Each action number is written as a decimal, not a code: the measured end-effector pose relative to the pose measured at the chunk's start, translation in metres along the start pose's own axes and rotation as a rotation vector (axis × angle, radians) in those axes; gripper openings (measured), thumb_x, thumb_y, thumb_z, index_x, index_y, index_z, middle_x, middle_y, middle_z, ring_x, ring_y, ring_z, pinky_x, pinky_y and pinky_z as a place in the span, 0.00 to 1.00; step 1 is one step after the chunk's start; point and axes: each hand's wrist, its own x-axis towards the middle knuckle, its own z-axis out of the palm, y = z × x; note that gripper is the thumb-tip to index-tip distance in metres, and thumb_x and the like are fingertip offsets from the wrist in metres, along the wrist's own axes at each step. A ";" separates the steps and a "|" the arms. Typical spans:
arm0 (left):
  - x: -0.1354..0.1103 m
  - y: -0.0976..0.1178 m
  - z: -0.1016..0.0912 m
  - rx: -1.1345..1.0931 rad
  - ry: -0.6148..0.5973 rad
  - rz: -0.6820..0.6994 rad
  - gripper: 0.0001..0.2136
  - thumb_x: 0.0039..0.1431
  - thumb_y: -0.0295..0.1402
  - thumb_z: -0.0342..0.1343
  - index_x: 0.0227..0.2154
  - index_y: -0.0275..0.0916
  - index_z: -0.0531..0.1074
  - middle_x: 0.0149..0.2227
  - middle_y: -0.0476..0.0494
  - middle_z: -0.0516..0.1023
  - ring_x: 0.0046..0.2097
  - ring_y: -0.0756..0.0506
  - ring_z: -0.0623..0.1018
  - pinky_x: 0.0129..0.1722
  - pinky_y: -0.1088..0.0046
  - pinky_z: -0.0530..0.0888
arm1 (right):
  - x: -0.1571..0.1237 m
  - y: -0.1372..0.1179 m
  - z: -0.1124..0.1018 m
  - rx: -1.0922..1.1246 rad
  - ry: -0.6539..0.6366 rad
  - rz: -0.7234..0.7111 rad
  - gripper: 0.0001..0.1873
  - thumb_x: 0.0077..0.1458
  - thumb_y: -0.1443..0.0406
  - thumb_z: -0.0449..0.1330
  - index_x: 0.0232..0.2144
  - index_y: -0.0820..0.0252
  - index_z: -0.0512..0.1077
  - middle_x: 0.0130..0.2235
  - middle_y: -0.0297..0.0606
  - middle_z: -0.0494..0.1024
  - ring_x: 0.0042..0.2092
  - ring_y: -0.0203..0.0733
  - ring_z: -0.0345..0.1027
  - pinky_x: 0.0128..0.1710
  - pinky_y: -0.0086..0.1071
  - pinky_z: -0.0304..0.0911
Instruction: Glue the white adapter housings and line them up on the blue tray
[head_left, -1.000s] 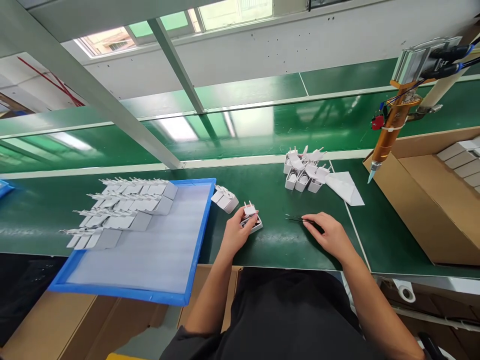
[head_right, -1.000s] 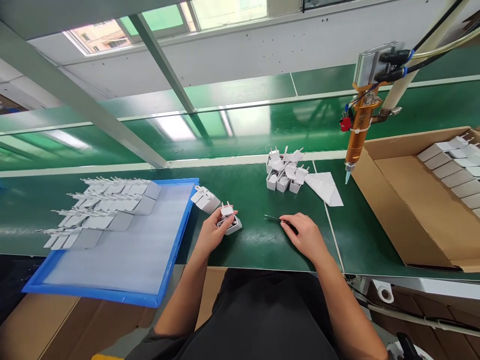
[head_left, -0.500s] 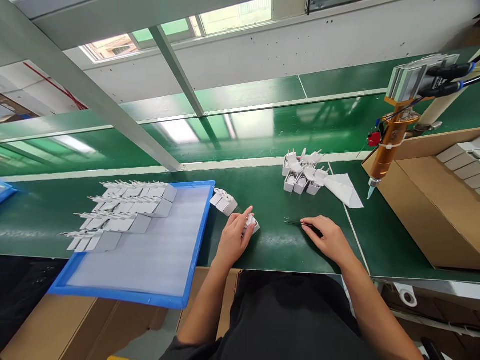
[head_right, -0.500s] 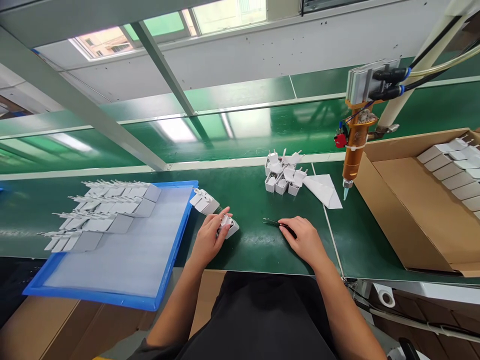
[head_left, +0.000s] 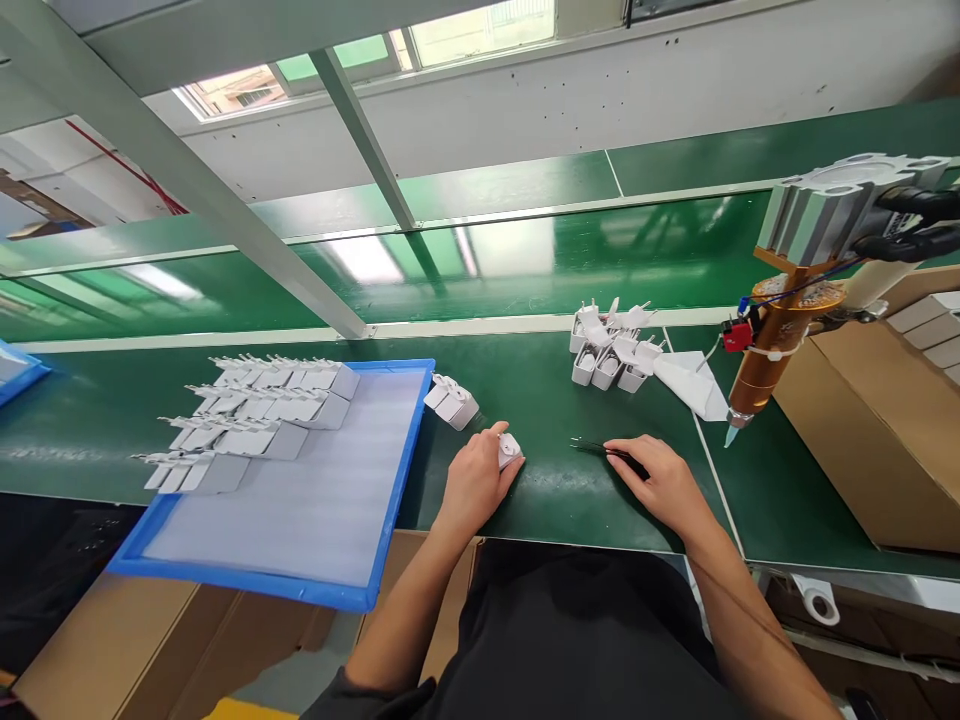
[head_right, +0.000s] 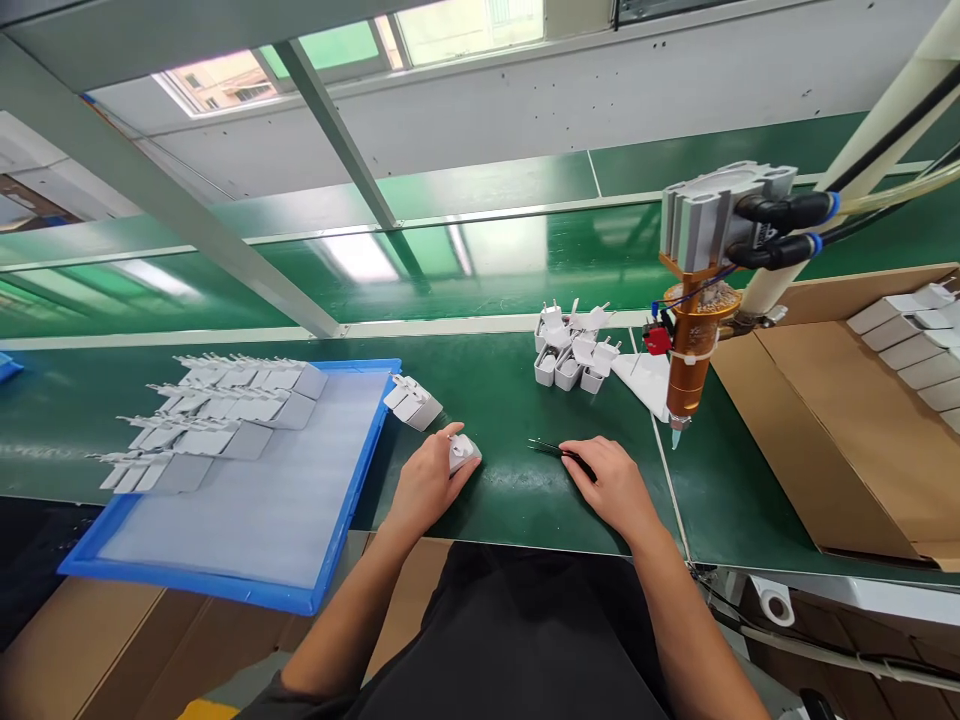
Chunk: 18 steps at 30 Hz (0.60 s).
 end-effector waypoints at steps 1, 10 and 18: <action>0.001 -0.001 0.000 0.028 0.015 0.030 0.16 0.66 0.37 0.57 0.53 0.36 0.67 0.42 0.40 0.81 0.39 0.41 0.80 0.37 0.67 0.73 | 0.000 0.001 0.000 -0.001 0.004 -0.005 0.11 0.67 0.61 0.55 0.41 0.58 0.76 0.37 0.39 0.82 0.36 0.42 0.76 0.38 0.38 0.72; 0.024 -0.013 0.003 0.272 0.237 -0.248 0.21 0.63 0.38 0.60 0.57 0.36 0.72 0.47 0.30 0.77 0.51 0.31 0.74 0.47 0.55 0.69 | -0.004 0.007 0.002 0.031 -0.007 -0.051 0.11 0.66 0.61 0.55 0.42 0.57 0.76 0.37 0.39 0.83 0.37 0.44 0.78 0.37 0.38 0.74; 0.042 -0.032 0.001 0.000 0.281 -0.401 0.50 0.43 0.35 0.72 0.69 0.37 0.53 0.66 0.24 0.57 0.68 0.24 0.57 0.63 0.39 0.60 | -0.016 0.016 0.002 0.071 -0.030 -0.064 0.13 0.66 0.56 0.54 0.41 0.54 0.77 0.37 0.38 0.83 0.37 0.45 0.79 0.37 0.38 0.76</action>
